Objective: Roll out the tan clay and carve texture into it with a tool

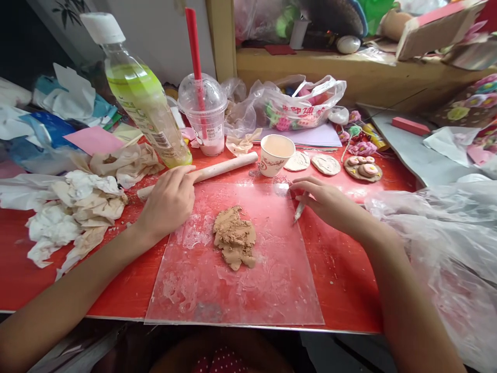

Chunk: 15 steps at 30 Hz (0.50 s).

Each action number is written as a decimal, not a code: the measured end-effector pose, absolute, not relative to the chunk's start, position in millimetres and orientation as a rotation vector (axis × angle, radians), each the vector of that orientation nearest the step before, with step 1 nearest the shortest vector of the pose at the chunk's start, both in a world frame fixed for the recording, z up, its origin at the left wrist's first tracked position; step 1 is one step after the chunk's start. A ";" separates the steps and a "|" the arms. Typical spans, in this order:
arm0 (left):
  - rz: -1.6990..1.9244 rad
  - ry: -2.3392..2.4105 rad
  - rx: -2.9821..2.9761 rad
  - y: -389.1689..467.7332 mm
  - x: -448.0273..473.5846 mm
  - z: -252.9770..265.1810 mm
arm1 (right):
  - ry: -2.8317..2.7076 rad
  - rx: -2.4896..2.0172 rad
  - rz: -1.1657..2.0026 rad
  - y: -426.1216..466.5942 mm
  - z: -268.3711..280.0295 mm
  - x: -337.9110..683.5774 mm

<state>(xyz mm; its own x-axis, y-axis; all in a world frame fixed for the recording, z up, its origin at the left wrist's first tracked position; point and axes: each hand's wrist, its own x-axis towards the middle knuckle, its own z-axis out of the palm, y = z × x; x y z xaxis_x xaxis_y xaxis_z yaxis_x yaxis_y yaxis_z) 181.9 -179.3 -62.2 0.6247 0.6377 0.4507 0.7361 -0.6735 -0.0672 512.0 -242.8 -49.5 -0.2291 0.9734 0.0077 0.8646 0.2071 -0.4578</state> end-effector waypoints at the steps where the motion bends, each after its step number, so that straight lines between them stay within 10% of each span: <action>1: -0.580 -1.037 -2.629 -181.5 182.7 -59.4 | -2.225 -1.641 0.586 -243.5 -48.6 517.1; 15: -0.485 -0.101 -2.653 -212.6 185.1 -44.8 | -1.686 -2.565 0.290 -243.8 -52.5 530.2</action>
